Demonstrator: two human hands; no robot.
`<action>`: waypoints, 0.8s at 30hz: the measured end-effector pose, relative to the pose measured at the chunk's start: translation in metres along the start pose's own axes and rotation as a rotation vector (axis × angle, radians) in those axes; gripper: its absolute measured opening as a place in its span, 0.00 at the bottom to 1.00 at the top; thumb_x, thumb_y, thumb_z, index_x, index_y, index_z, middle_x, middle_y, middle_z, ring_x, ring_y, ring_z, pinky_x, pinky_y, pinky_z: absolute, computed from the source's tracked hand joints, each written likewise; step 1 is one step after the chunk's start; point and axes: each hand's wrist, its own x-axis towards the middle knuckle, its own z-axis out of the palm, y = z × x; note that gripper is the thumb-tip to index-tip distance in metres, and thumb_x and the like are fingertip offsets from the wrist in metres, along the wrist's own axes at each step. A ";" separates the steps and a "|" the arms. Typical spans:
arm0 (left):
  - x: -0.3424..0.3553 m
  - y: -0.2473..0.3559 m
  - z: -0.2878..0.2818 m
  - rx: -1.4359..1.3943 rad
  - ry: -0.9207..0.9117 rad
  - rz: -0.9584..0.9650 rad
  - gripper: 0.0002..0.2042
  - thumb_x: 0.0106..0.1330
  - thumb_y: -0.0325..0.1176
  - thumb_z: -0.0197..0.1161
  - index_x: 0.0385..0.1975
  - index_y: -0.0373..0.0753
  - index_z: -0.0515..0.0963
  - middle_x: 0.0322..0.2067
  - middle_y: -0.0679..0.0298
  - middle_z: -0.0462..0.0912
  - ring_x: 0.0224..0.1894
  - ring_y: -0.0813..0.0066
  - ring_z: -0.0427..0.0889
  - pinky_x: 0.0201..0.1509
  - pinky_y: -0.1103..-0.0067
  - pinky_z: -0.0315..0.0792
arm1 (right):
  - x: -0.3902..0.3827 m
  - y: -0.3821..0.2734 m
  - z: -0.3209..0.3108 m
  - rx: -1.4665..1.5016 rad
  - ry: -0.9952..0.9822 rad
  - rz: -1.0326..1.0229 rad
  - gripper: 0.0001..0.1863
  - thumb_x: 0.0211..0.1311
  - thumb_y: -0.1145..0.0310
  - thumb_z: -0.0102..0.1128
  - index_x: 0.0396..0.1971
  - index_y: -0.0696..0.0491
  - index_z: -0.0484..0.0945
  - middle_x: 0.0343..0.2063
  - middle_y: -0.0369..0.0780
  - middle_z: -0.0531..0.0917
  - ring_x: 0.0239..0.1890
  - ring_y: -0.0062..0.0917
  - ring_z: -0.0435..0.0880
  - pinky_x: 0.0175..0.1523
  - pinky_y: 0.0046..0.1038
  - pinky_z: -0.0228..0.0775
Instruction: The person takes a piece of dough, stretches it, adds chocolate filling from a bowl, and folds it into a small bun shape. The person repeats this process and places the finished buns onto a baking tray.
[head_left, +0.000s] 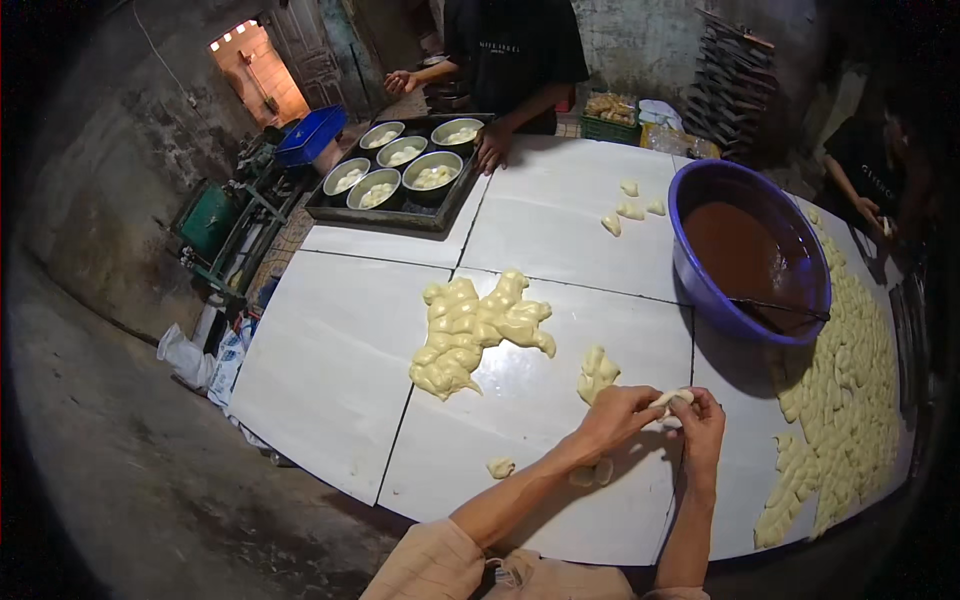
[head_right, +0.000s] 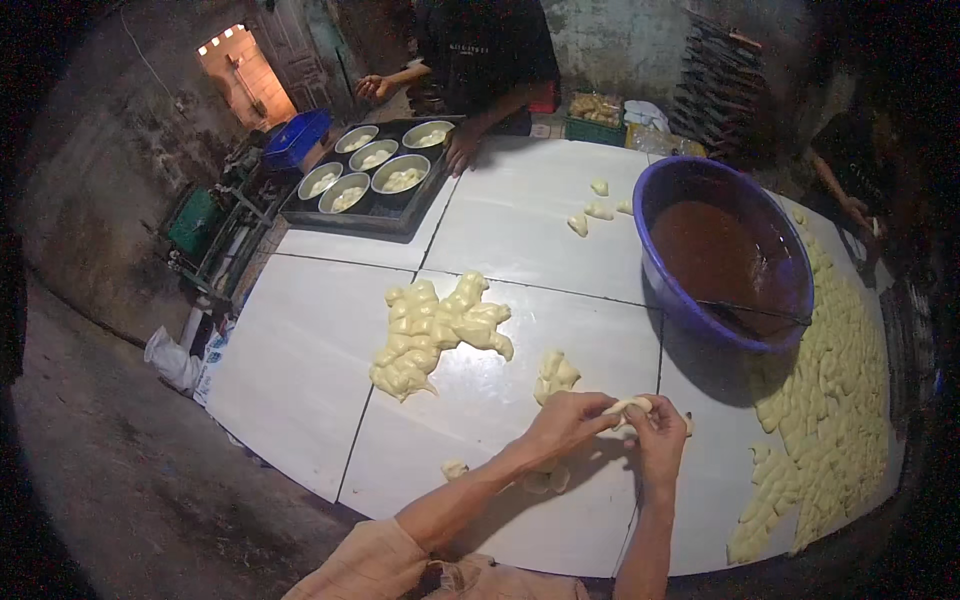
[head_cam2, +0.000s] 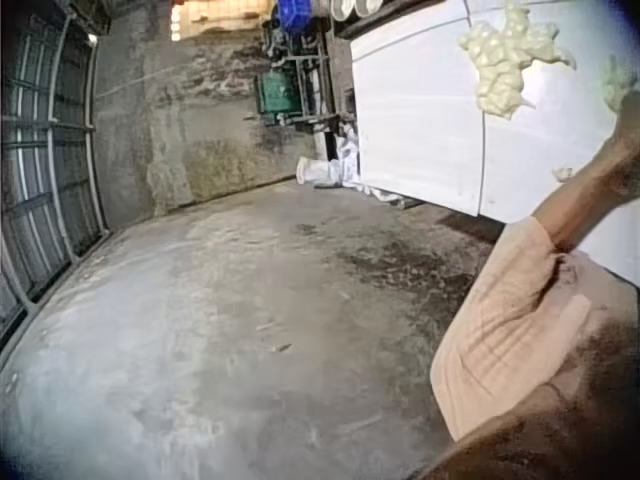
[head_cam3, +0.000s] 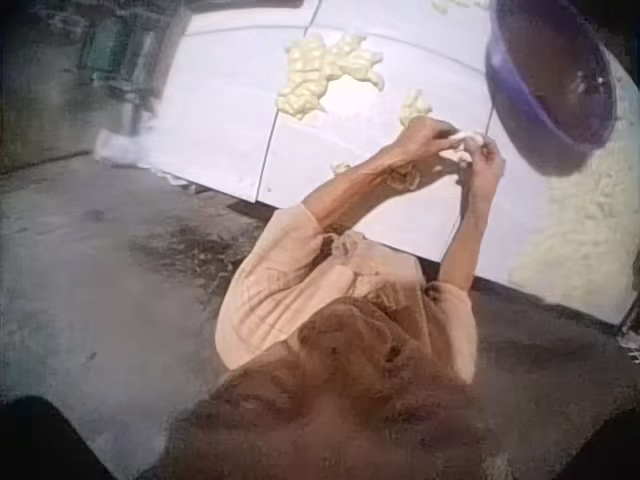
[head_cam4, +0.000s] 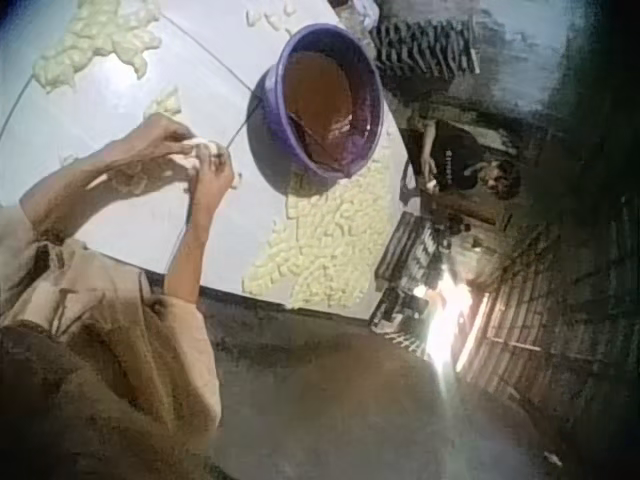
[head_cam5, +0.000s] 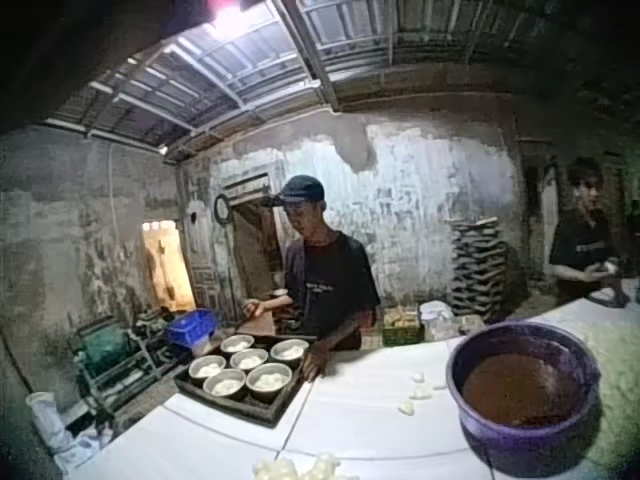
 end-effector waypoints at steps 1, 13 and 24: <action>-0.001 -0.005 0.006 -0.077 0.068 0.003 0.15 0.65 0.37 0.65 0.45 0.33 0.82 0.29 0.54 0.86 0.28 0.67 0.83 0.34 0.73 0.75 | 0.006 0.014 -0.007 -0.001 0.011 -0.002 0.09 0.61 0.72 0.65 0.40 0.56 0.78 0.39 0.36 0.83 0.37 0.17 0.82 0.43 0.19 0.75; 0.018 0.007 0.052 -0.446 0.195 0.574 0.42 0.64 0.53 0.65 0.70 0.31 0.58 0.66 0.50 0.68 0.66 0.58 0.71 0.66 0.71 0.68 | -0.022 -0.006 0.006 0.469 -0.142 -0.204 0.20 0.55 0.76 0.70 0.47 0.54 0.74 0.35 0.34 0.80 0.36 0.18 0.80 0.46 0.22 0.73; 0.023 0.020 0.076 -0.813 0.135 0.276 0.57 0.55 0.32 0.77 0.76 0.49 0.35 0.72 0.49 0.53 0.63 0.64 0.71 0.62 0.73 0.71 | 0.014 -0.036 -0.016 0.763 -0.229 -0.299 0.13 0.67 0.69 0.58 0.48 0.55 0.72 0.39 0.39 0.80 0.43 0.23 0.81 0.50 0.25 0.76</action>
